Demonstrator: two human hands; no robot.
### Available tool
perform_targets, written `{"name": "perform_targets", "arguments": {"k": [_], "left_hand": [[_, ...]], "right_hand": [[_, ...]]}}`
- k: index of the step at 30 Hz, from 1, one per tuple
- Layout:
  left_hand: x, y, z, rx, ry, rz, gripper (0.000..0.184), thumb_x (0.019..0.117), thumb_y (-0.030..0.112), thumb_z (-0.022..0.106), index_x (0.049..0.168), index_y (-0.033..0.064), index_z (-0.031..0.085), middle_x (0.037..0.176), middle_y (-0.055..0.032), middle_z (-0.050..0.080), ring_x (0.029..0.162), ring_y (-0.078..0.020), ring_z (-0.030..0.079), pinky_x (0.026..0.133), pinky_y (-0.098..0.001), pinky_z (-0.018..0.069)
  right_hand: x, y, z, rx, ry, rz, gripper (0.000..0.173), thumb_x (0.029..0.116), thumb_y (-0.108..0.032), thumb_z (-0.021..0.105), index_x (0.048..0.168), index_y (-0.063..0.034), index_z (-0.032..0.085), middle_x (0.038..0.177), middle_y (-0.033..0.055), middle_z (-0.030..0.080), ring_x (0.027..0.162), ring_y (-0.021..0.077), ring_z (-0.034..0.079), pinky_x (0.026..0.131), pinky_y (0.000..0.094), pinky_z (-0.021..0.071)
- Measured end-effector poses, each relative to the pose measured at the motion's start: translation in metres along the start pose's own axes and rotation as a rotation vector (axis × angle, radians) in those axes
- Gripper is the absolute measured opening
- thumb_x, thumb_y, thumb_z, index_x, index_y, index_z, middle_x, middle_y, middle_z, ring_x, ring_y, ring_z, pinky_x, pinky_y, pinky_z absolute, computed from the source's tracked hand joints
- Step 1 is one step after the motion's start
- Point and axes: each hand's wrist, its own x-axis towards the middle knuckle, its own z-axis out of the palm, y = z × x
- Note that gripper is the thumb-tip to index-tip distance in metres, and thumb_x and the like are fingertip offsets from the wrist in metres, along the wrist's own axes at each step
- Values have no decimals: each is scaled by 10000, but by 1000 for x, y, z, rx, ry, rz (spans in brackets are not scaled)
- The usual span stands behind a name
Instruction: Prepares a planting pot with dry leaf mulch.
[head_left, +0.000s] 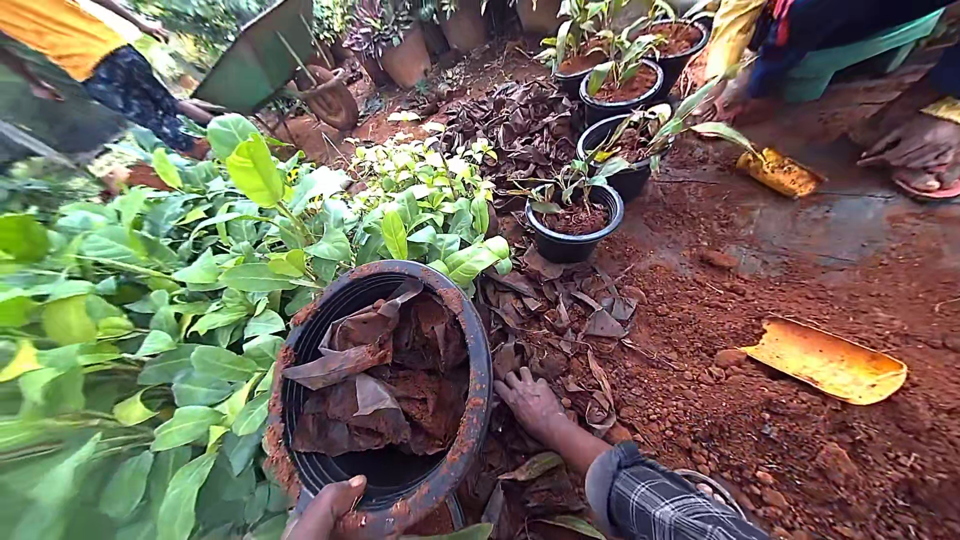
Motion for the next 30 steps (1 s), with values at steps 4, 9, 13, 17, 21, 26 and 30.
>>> {"name": "perform_targets", "arguments": {"k": [4,9,13,17,21,26,30], "left_hand": [[-3,1,3,-10,16,-8,161,981,-46,383,988,59,505,773,-94,711,646,-182,735,522,-362,634],[-7,5,15,43,62,-54,111,998,-34,423,1079,31,463,770,-126,670,598,-207,713,470,-354,614],[-9,3,22,54,48,-56,174,984,-38,454,1151,11,440,778,-152,655,567,-217,696,449,-346,599],[-7,0,25,71,49,-75,257,955,-53,485,1204,-10,438,813,-181,644,588,-248,690,467,-365,597],[0,-7,23,93,76,-83,271,938,-62,514,1198,-28,448,777,-192,632,551,-263,672,456,-378,591],[7,-13,21,123,88,-100,327,943,-47,531,1256,-23,441,827,-215,626,581,-289,677,479,-407,600],[7,-16,20,157,85,-109,299,945,-42,543,1230,-27,453,799,-206,622,577,-283,673,483,-401,598]], "right_hand": [[-17,32,-19,82,20,107,473,968,26,519,1398,-154,591,1481,193,523,1387,486,455,912,647,542],[-28,70,-60,445,238,249,499,875,-143,698,1372,-131,648,1352,160,639,1254,337,615,1065,544,487],[-37,74,-102,751,485,365,507,823,-119,749,1323,-91,674,1220,182,705,1145,337,670,1006,573,509],[-49,79,-147,910,634,347,362,786,-65,770,1140,-20,708,1062,193,716,995,330,690,885,570,541],[-70,71,-200,1057,808,222,383,770,-16,775,1146,-55,716,993,159,734,877,287,713,784,549,582],[-136,17,-296,1098,973,-34,355,808,36,758,1149,-42,703,999,112,736,860,197,709,780,447,603],[-184,-31,-339,983,1047,-377,403,763,-12,750,1145,-132,710,997,-18,753,856,67,720,759,302,632]]}}
